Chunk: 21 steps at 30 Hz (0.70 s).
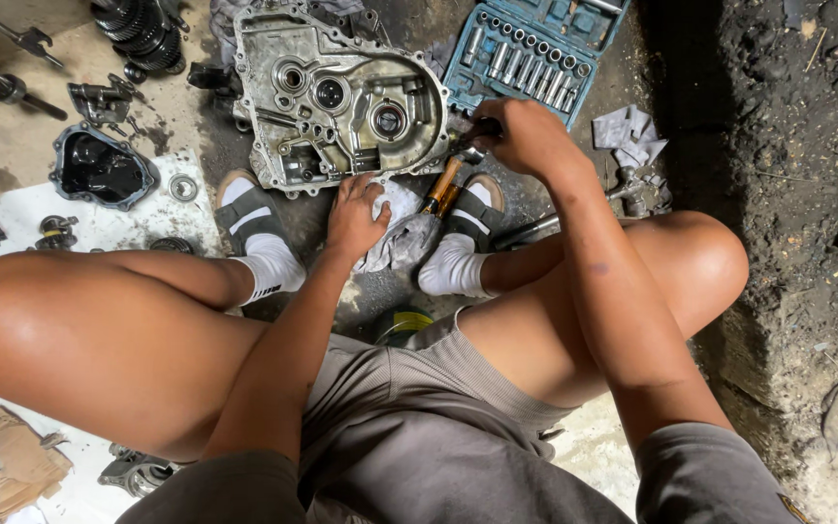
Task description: The person sits on the floor and uses a hammer and punch to remove a pin from a disassembled engine casing. They repeatedly strike the punch to drive the pin out, then remove the pin by hand.
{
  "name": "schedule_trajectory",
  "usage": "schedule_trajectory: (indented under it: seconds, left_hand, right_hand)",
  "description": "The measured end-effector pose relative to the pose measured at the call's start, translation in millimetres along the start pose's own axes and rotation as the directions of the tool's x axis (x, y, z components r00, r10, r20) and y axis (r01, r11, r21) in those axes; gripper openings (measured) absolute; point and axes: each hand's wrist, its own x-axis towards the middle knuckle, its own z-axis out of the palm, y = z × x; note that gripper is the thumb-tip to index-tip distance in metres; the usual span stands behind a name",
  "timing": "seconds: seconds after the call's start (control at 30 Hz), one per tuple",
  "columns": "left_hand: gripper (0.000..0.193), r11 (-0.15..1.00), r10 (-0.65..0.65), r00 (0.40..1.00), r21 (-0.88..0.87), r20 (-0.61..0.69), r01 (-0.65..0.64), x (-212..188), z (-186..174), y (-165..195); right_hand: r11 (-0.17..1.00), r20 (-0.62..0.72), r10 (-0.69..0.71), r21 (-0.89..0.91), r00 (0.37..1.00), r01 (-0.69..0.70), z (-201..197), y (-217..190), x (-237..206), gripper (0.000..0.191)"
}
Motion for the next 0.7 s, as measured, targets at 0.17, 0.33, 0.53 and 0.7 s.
schedule_trajectory:
  seconds: [0.17, 0.33, 0.53, 0.7]
  left_hand:
    - [0.053, 1.000, 0.011, 1.000, 0.013, 0.011, -0.011, -1.0, 1.6, -2.3]
    - [0.054, 1.000, -0.022, 0.999, 0.018, 0.043, 0.021, 1.2, 3.8, -3.8]
    - [0.050, 0.999, -0.020, 0.999, 0.046, 0.037, 0.018, 2.7, 5.3, -5.9]
    - [0.050, 0.999, -0.028, 0.999, 0.035, 0.039, 0.026, 3.9, 4.7, -5.3]
  right_hand:
    - [0.981, 0.076, 0.161, -0.117, 0.984, -0.152, 17.5, 32.8, -1.4, 0.028]
    - [0.970, -0.019, 0.154, -0.187, 0.988, -0.155, 37.2, 49.9, -4.1, 0.031]
    - [0.964, -0.092, 0.114, -0.229, 0.989, -0.133, 45.2, 63.3, -1.0, 0.049]
    - [0.948, 0.010, 0.284, -0.155, 0.959, -0.279, 45.6, 67.8, 1.9, 0.036]
